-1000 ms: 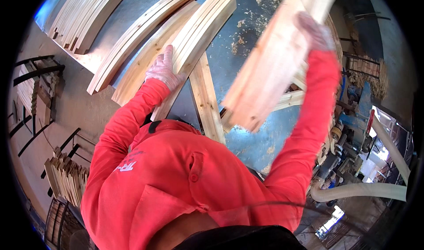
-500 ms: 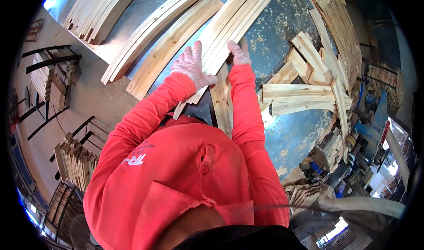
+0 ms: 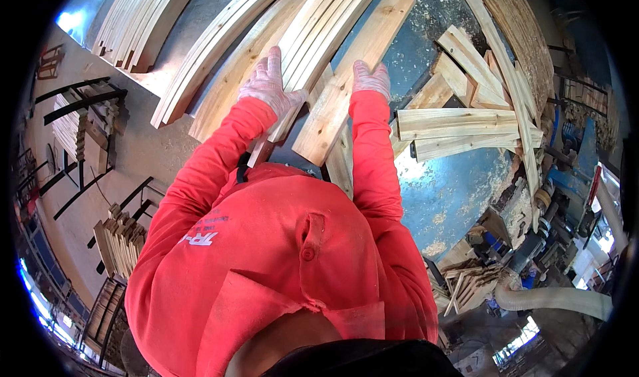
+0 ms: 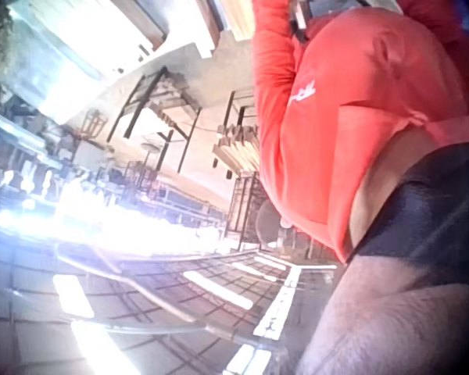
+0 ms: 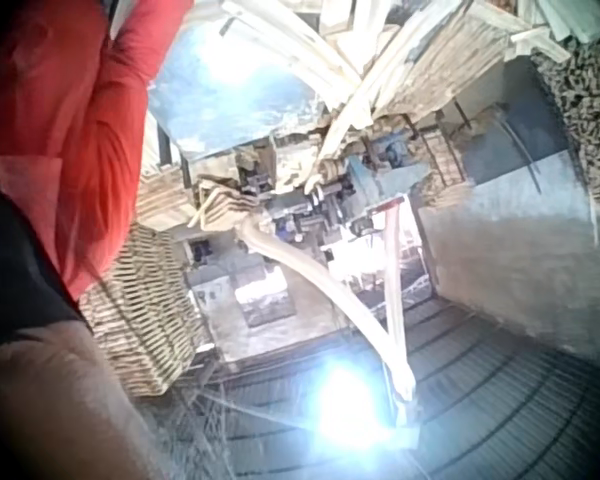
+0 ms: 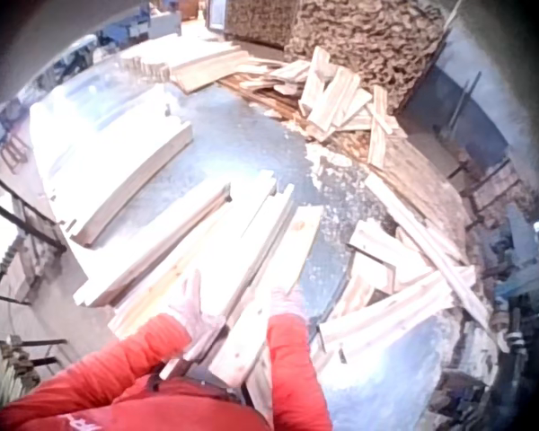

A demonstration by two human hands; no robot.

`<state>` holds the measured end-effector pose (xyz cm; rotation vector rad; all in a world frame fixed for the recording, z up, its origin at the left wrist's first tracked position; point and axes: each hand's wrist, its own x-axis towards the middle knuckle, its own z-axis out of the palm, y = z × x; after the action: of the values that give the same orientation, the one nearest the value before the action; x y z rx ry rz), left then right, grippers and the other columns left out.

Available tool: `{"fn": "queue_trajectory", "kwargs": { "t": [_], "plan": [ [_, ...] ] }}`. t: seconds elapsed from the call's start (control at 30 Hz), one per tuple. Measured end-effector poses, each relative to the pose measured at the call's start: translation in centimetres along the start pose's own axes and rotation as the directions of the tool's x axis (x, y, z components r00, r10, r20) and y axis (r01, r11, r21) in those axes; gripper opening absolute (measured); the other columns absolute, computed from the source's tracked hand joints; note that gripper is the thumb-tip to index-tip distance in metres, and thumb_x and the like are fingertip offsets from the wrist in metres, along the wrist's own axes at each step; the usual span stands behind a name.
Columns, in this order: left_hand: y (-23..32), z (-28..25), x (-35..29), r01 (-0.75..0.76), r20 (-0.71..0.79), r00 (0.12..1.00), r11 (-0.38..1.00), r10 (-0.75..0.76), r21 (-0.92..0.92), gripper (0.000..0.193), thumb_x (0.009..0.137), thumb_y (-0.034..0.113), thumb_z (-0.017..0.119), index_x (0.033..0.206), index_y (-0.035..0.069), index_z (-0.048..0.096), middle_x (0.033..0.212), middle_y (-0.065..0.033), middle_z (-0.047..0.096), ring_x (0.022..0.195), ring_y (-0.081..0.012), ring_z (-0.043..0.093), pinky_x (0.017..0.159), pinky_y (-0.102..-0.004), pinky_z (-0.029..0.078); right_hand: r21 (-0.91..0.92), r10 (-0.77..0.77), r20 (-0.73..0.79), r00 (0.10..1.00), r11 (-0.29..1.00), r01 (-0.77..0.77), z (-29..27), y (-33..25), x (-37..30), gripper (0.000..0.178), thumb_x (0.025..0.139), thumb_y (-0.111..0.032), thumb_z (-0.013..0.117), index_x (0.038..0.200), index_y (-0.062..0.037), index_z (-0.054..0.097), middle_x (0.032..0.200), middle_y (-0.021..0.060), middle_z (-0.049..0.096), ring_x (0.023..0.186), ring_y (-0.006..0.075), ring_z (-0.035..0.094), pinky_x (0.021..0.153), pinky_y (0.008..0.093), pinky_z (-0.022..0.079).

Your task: The person repeatedly picks up small wooden planks from a pile on a metal table and stacks them into a neat pile. The person handles the planks one at a time or in small groups, aligning them before placing them onto the growing stack.

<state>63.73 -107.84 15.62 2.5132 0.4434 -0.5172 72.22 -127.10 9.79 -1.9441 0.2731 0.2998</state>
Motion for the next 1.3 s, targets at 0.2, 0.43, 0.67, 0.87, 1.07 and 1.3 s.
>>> {"fn": "queue_trajectory", "kwargs": {
  "t": [0.2,0.43,0.67,0.87,1.07,1.3],
  "plan": [
    [2.7,1.0,-1.8,0.083,0.006,0.996,0.962,-0.088,0.259,0.114,0.072,0.058,0.069,0.153,0.01,0.005,0.158,-0.0225,0.009,0.143,-0.0424,0.02,0.112,-0.0531,0.024,-0.432,-0.34,0.294,0.893,0.786,0.441,-1.5,-2.3,-6.3,0.081,0.081,-0.05,0.068,0.141,-0.0041,0.039,0.137,0.0289,0.045,0.127,0.0397,0.046,0.106,0.0434,0.037],
    [0.0,1.2,-0.4,-0.015,-0.086,0.996,0.991,0.027,0.131,0.111,0.071,0.047,0.074,0.153,0.011,0.008,0.156,-0.0224,0.016,0.142,-0.0387,0.025,0.112,-0.0456,0.029,-0.768,-0.003,0.328,0.945,0.582,0.269,-5.9,7.4,-17.9,0.059,0.083,-0.024,0.062,0.133,-0.0067,0.038,0.14,0.0277,0.04,0.124,0.0456,0.045,0.103,0.0497,0.038],
    [0.1,-2.9,-2.2,0.004,-0.02,1.0,0.972,0.001,0.236,0.105,0.074,0.046,0.072,0.154,0.012,0.013,0.156,-0.0237,0.017,0.142,-0.0387,0.024,0.114,-0.0461,0.024,-0.113,-0.005,0.202,0.979,0.993,0.029,-18.5,9.9,-19.8,0.085,0.076,-0.011,0.064,0.148,0.0001,0.02,0.127,0.0206,0.051,0.112,0.0321,0.056,0.089,0.0403,0.051],
    [2.5,-0.2,-4.8,-0.08,0.095,0.994,0.92,0.046,0.384,0.102,0.075,0.049,0.07,0.152,0.008,0.016,0.153,-0.0262,0.021,0.137,-0.0409,0.03,0.111,-0.0478,0.027,0.516,0.285,0.061,0.957,0.812,-0.275,-4.1,2.7,-5.1,0.059,0.094,-0.031,0.059,0.141,-0.0011,0.04,0.115,0.0157,0.061,0.097,0.0222,0.059,0.083,0.0331,0.05],
    [-10.7,0.4,-0.5,0.106,-0.35,0.936,0.976,-0.034,0.189,0.091,0.079,0.045,0.07,0.148,0.007,0.024,0.141,-0.0232,0.04,0.124,-0.0403,0.046,0.097,-0.0522,0.042,-0.167,0.012,-0.009,1.0,0.986,-0.013,3.8,2.6,-1.6,0.087,0.087,-0.05,0.063,0.148,-0.0007,0.025,0.133,0.0254,0.051,0.117,0.0398,0.055,0.097,0.0402,0.044],
    [-10.5,-1.0,2.9,0.092,0.124,0.979,0.896,-0.161,0.434,0.076,0.089,0.006,0.05,0.153,0.018,0.011,0.145,-0.0212,0.035,0.128,-0.0413,0.042,0.098,-0.0556,0.041,0.061,-0.121,-0.066,0.99,0.99,0.125,4.3,2.1,-2.3,0.082,0.085,-0.031,0.073,0.147,-0.0015,0.029,0.133,0.0171,0.052,0.116,0.0258,0.054,0.1,0.0346,0.041]
  ]
}}
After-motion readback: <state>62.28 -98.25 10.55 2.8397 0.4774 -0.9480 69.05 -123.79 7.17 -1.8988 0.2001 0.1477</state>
